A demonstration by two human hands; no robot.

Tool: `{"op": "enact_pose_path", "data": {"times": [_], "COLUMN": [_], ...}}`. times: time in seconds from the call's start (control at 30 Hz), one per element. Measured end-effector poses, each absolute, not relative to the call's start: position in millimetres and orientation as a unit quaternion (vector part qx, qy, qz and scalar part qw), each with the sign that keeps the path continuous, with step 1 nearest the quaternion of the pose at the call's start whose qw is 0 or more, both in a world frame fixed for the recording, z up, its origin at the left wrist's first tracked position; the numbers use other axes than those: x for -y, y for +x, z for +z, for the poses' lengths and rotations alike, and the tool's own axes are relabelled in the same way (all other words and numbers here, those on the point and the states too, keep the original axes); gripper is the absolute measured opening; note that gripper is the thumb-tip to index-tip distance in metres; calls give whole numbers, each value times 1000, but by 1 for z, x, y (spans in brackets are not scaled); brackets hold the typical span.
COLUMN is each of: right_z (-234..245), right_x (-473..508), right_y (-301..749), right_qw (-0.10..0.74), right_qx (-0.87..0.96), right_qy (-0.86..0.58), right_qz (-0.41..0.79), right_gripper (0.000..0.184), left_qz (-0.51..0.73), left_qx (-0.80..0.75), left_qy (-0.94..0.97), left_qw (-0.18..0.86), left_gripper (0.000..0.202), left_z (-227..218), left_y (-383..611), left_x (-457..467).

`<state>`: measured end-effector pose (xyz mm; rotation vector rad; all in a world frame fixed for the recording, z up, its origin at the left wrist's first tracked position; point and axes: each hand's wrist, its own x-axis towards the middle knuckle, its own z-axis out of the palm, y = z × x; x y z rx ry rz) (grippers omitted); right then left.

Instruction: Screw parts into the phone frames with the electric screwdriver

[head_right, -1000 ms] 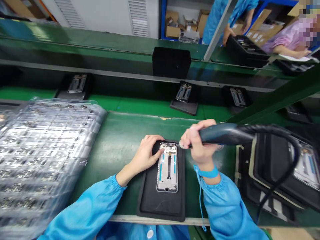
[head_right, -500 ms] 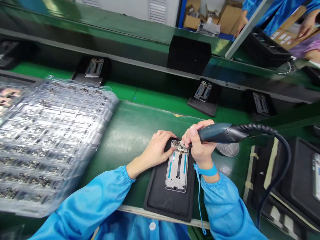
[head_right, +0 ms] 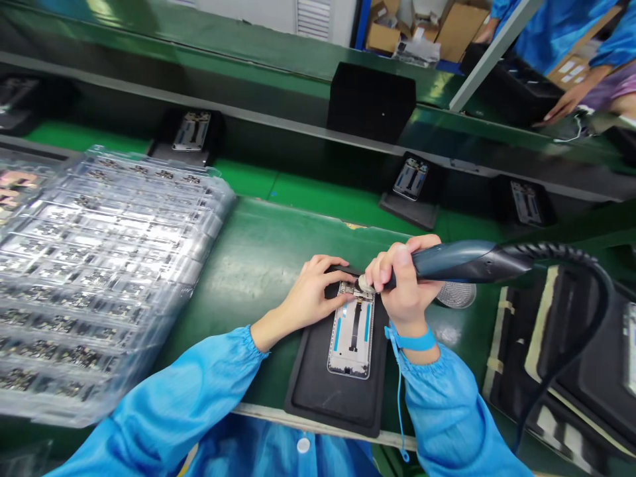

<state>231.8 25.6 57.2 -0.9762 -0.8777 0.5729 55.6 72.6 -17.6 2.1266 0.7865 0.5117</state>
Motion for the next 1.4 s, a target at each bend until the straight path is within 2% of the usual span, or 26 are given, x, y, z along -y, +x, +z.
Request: {"op": "enact_pose_path", "data": {"times": [0.2, 0.83, 1.07, 1.23, 1.4], "right_z": [59, 54, 52, 50, 46], "right_x": [-24, -21, -20, -21, -23], "right_y": [231, 227, 227, 231, 234], "right_qw": [761, 746, 749, 748, 741], "right_qx": [403, 436, 455, 456, 451], "right_qy": [-425, -427, -390, -404, -426], "right_qz": [278, 268, 282, 263, 255], "right_gripper": [53, 52, 42, 43, 47], "left_qz": [206, 201, 192, 210, 212], "left_qx": [-321, -324, -331, -337, -338], "left_qy": [829, 828, 828, 820, 821], "left_qw": [409, 410, 409, 413, 408], "left_gripper": [8, 3, 2, 28, 32], "left_z": [-18, -17, -16, -13, -14], "left_y": [57, 59, 59, 59, 58], "left_x": [-73, -73, -73, -71, -70]}}
